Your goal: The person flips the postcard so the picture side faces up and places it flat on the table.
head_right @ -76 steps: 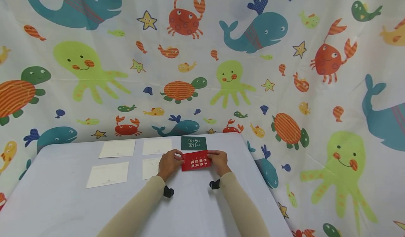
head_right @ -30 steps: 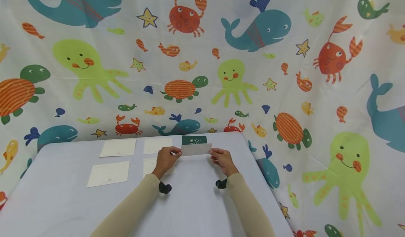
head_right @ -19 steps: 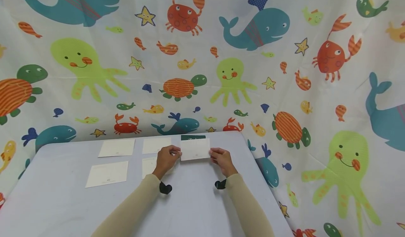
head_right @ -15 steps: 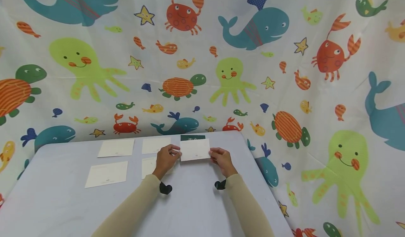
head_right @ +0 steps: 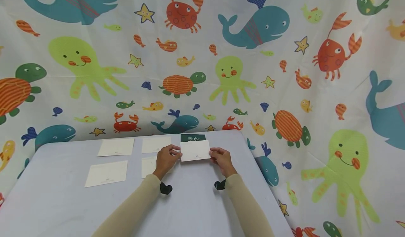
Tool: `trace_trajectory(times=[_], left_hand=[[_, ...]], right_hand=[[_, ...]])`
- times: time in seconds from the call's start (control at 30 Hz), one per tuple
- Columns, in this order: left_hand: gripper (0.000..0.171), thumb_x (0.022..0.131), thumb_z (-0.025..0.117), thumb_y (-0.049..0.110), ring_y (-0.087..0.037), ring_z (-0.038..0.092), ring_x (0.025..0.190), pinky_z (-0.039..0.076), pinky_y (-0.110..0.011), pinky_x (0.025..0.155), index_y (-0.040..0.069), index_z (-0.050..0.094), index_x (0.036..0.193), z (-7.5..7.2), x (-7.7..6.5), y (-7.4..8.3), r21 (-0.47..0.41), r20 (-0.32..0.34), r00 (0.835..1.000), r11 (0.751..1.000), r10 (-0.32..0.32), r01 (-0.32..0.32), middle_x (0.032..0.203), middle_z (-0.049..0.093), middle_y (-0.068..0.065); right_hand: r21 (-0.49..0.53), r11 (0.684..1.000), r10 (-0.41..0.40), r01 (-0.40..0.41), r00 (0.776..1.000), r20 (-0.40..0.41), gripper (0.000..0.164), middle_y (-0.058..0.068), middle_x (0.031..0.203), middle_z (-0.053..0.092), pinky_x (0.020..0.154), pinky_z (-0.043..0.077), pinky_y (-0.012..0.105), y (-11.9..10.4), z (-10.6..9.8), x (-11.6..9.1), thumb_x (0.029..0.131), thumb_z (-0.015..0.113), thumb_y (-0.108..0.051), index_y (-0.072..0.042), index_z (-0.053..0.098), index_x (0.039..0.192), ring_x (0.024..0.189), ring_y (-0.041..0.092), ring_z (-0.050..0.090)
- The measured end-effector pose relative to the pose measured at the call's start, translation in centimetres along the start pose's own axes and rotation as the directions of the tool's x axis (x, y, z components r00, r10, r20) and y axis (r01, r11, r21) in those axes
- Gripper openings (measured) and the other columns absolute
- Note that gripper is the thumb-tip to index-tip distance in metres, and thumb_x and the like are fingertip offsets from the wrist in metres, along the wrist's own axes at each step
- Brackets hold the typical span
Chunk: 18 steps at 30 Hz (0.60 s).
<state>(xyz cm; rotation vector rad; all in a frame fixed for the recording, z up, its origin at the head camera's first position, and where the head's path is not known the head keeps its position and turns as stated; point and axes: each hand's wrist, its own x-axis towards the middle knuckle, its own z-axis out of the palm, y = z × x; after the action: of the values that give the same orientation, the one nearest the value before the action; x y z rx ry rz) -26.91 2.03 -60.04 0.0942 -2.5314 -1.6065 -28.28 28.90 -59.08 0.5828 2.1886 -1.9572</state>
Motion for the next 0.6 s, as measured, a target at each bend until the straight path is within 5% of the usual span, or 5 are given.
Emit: trace_trajectory(times=[0.6], left_hand=[[0.018,0.093,0.082,0.021,-0.025,0.074,0.098,0.057,-0.049,0.093,0.013,0.079,0.109,-0.27,-0.08,0.44,0.037,0.012,1.000,0.999,0.000,0.000,0.094,0.082,-0.005]], right_hand=[[-0.034,0.999,0.001,-0.001,1.000,-0.016,0.027,0.009,0.121,0.075,0.084,0.062,0.026,0.17,0.16,-0.21,0.098,0.078,-0.021,-0.014,0.077,0.124,0.100,0.022,0.070]])
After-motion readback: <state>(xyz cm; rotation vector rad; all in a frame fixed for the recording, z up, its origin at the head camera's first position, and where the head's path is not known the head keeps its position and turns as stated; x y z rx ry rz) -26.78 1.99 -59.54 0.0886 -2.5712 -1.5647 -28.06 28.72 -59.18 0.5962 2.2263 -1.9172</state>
